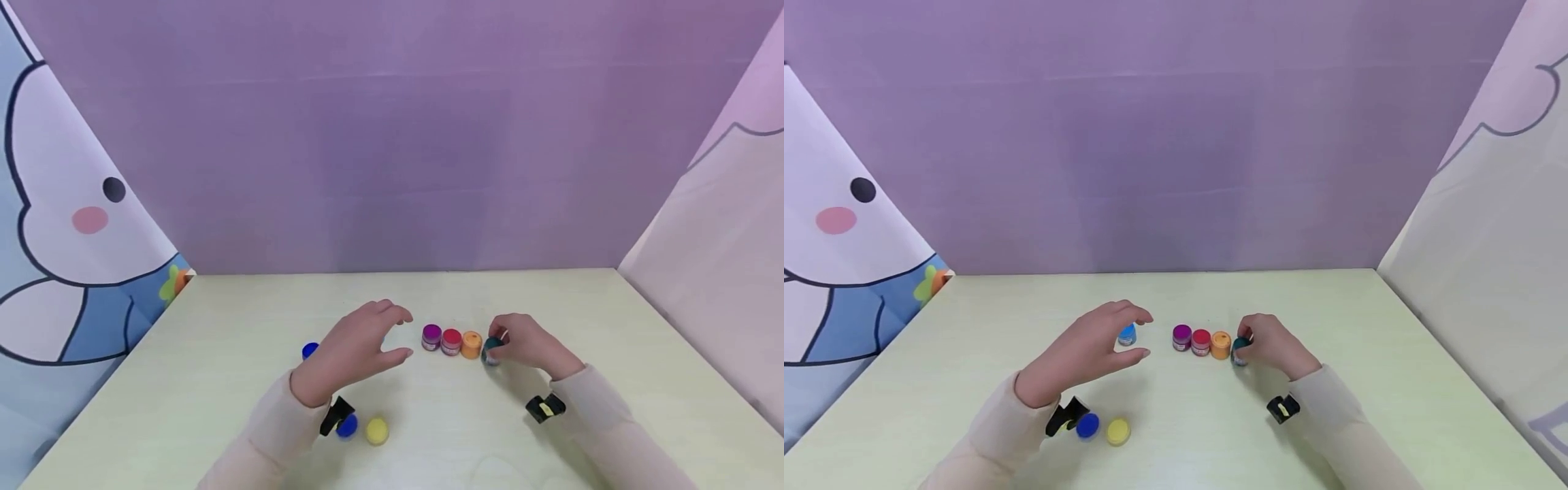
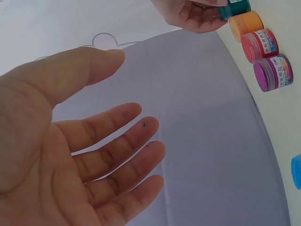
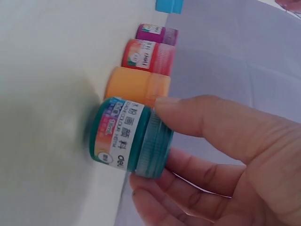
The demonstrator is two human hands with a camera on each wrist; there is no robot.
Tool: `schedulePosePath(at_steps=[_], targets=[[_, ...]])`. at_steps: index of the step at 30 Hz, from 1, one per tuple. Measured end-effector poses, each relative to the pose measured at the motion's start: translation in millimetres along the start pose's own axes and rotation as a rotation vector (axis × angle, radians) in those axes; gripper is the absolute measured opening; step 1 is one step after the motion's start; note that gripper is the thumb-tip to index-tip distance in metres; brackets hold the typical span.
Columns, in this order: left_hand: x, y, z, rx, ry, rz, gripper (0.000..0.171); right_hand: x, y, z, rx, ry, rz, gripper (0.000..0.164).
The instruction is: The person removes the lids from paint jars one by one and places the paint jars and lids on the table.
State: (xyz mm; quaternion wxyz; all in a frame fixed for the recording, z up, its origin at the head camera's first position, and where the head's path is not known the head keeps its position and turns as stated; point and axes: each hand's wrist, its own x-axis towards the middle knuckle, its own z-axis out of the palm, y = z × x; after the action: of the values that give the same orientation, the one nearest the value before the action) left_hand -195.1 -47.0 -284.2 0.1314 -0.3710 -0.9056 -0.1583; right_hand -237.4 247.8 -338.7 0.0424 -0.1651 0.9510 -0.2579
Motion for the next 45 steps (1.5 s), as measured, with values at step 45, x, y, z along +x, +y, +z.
schedulePosePath(at_steps=[45], targets=[[21.3,17.6,53.2,-0.692,0.036,-0.15,0.033,-21,-88,-25,0.178,0.068,-0.371,0.018]])
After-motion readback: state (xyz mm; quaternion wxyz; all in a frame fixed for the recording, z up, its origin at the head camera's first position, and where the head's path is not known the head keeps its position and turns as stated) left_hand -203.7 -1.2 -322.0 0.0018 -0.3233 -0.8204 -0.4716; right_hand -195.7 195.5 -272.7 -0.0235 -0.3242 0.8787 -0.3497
